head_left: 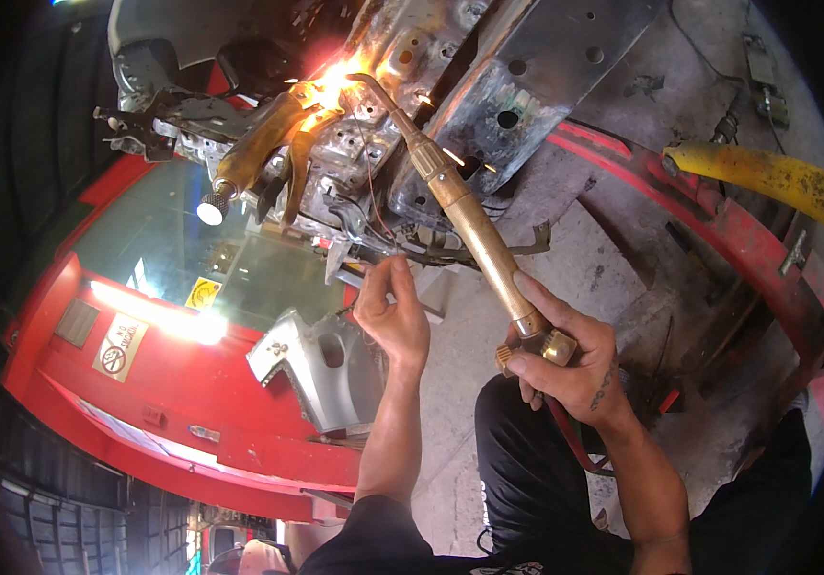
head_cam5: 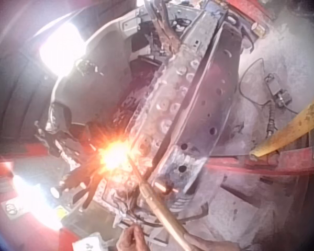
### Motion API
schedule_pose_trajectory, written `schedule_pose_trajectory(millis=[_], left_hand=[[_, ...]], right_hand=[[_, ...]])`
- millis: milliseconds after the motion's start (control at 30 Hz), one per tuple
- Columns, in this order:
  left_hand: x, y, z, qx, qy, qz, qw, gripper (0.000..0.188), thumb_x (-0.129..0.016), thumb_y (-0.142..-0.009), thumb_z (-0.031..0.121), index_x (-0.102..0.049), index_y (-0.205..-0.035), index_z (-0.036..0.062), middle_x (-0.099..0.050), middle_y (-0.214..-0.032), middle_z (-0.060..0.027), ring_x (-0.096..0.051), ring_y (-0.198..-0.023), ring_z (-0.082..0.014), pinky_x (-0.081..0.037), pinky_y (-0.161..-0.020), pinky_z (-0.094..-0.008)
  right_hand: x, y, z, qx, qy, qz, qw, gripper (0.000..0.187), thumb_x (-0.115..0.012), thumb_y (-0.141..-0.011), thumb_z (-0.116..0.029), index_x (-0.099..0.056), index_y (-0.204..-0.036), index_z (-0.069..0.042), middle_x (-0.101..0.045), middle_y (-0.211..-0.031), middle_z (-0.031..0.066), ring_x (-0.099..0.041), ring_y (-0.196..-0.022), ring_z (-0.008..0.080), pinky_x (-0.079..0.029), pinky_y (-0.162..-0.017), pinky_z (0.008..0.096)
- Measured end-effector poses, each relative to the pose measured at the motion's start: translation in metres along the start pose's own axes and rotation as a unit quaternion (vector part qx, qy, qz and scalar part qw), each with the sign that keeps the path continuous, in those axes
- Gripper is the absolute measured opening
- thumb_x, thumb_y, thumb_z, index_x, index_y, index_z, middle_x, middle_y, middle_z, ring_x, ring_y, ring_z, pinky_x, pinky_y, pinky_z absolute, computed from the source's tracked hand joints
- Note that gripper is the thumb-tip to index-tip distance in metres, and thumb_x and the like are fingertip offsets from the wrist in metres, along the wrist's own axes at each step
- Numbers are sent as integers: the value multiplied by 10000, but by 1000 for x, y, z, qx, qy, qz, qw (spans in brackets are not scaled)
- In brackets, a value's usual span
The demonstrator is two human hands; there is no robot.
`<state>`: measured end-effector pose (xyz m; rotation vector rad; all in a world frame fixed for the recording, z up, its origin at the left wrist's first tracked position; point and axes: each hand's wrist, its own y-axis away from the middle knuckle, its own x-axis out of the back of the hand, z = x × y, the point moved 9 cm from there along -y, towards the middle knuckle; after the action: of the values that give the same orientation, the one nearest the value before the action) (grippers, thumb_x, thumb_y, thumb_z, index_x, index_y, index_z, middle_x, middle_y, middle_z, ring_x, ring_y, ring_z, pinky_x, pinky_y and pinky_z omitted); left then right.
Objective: The person uses a welding torch to weld a metal car frame. They ignite the torch, apply the flame to the frame, and feed a welding rod into the joint to create a weld.
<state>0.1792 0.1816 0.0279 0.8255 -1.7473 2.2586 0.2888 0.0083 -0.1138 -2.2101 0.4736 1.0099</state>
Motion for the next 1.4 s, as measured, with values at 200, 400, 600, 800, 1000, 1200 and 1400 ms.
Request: schedule_pose_trajectory(millis=[200, 400, 600, 800, 1000, 1200, 1400], left_hand=[[0, -1, 1, 18, -4, 2, 1000, 168, -686, -1012, 111, -749, -1008, -45, -691, -784, -69, -617, -702, -111, -478, -657, -265], [-1, 0, -1, 3, 8, 2, 1000, 214, -687, -1043, 157, -752, -1040, -47, -670, -804, -13, -557, -719, -51, -446, -632, -216], [2, -2, 3, -1, -5, 1, 1000, 209, -691, -1039, 153, -748, -1039, -49, -661, -797, -9, -550, -720, -53, -445, -634, -217], [1, -1, 0, 7, 4, 4, 1000, 213, -691, -1040, 156, -745, -1034, -50, -657, -799, -10, -548, -726, -53, -442, -635, -218], [1, -2, -2, 6, 10, 2, 1000, 211, -689, -1041, 155, -746, -1035, -48, -653, -798, -8, -541, -723, -51, -441, -636, -216], [-1, -1, -3, 9, 8, 1, 1000, 211, -687, -1042, 151, -746, -1045, -51, -661, -808, -10, -550, -726, -54, -453, -643, -219], [2, -2, -4, 16, 5, 10, 1000, 193, -691, -1024, 133, -745, -1027, -53, -679, -794, -44, -590, -717, -83, -476, -659, -244]], right_hand=[[1, 0, 1, 3, 0, 1, 1000, 725, -691, -890, 53, -470, -1569, -67, -700, -860, 37, -600, -610, 59, -511, -534, 226], [1, 0, 0, 3, 0, 3, 1000, 720, -690, -891, 52, -473, -1568, -66, -703, -869, 39, -596, -610, 55, -509, -532, 224], [-1, -1, -1, 0, -8, -1, 1000, 720, -691, -890, 53, -471, -1567, -59, -704, -874, 41, -598, -613, 56, -510, -533, 224], [-1, 0, -1, -3, -6, 3, 1000, 719, -687, -889, 53, -471, -1566, -56, -705, -872, 42, -600, -614, 58, -515, -536, 227], [0, 0, 0, 5, -2, -1, 1000, 721, -686, -888, 57, -473, -1567, -62, -705, -869, 42, -601, -617, 59, -516, -538, 228], [1, 0, 0, 1, -1, 1, 1000, 721, -686, -891, 55, -471, -1569, -67, -701, -871, 39, -600, -617, 58, -514, -536, 226], [-1, -1, 0, 3, -8, -2, 1000, 719, -682, -893, 56, -468, -1569, -62, -696, -863, 36, -601, -613, 57, -512, -534, 225]])
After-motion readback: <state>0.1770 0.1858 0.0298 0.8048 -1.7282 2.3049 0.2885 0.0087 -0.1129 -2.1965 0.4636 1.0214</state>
